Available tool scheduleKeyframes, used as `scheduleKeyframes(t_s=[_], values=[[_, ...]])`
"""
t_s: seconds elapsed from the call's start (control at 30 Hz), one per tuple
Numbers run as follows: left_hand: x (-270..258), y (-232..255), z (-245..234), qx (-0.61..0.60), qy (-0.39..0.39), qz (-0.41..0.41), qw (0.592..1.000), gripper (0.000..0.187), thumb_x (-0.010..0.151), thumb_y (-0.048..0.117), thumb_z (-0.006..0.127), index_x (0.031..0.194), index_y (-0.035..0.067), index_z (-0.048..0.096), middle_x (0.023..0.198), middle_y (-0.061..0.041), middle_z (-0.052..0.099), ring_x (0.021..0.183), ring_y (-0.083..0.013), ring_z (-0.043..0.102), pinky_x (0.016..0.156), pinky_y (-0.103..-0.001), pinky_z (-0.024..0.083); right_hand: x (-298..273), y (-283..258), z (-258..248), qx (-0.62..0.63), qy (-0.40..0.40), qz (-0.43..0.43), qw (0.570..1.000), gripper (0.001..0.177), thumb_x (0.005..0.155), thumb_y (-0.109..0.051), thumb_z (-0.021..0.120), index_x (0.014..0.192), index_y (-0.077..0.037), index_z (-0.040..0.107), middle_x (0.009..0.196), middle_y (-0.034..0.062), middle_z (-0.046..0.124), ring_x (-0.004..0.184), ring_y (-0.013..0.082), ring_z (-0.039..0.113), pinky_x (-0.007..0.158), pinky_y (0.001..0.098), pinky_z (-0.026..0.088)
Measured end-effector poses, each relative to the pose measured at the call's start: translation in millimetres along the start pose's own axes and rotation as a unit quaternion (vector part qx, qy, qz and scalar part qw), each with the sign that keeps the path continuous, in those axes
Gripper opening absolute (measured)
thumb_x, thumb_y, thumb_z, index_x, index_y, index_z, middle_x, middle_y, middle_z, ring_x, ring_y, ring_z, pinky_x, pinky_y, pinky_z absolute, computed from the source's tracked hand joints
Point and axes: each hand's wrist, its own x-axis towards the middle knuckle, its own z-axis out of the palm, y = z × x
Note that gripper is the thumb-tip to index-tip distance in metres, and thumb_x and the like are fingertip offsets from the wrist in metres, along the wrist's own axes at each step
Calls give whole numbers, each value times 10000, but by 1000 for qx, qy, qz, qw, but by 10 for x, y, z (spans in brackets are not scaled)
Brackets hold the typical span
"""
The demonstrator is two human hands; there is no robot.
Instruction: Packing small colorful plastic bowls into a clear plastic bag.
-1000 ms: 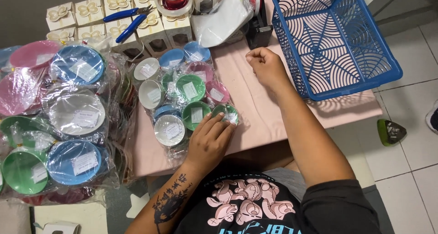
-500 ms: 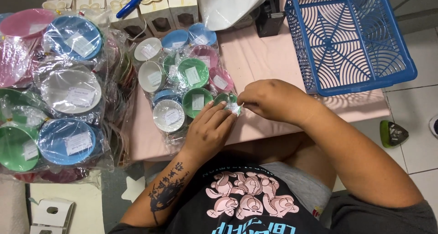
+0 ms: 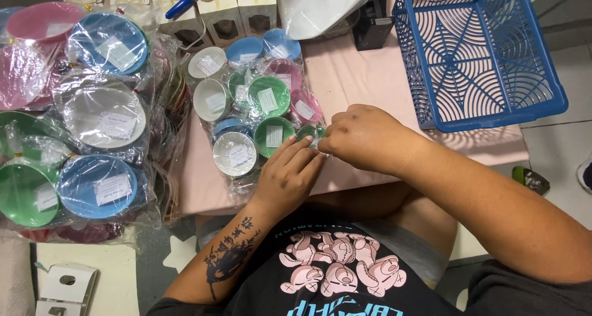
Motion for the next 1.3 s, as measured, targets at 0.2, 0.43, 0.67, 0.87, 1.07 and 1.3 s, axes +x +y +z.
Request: scheduleKeyframes(t_s=[0.2,0.43,0.67,0.87,1.07,1.3], values=[[-2,5,7,5,8,-3,1000,76,1006,196,707,1009,141,759,976,-32,719,1115,-222,740,1101,-410,542,95,-33,98,-65,-7,-24,998,169,781,-82,815,741,-231,747,693,-50,729,737,168,690,678,316,508],[71,11,-80,4,12,2,1000,75,998,170,714,952,118,740,948,-40,703,1101,-229,743,1087,-407,546,142,-112,-2,-68,10,-28,997,173,750,-27,828,714,-187,771,663,-16,745,726,187,720,686,323,494],[92,9,-108,7,11,8,1000,97,994,158,717,911,107,726,921,-52,691,1095,-237,748,1081,-405,549,193,-137,32,-75,22,-31,996,176,740,-9,821,676,-160,759,604,6,719,672,189,716,677,327,472],[103,9,-110,7,10,9,1000,105,991,157,720,899,106,723,904,-57,685,1089,-245,750,1076,-408,554,208,-123,72,-78,29,-29,996,163,736,-16,818,686,-164,772,600,8,723,671,185,722,680,329,459],[107,22,-91,6,19,6,1000,86,998,154,723,926,107,733,875,-57,671,1058,-249,752,1070,-413,560,283,-106,44,-86,15,-21,996,133,751,-45,817,723,-171,787,619,9,731,678,181,729,679,326,456],[86,16,-84,13,20,3,1000,62,989,167,748,934,139,749,859,-31,673,1040,-230,754,1068,-407,565,382,-93,47,-92,-28,-15,995,95,775,-122,810,840,-192,812,700,22,773,726,208,764,697,354,483]])
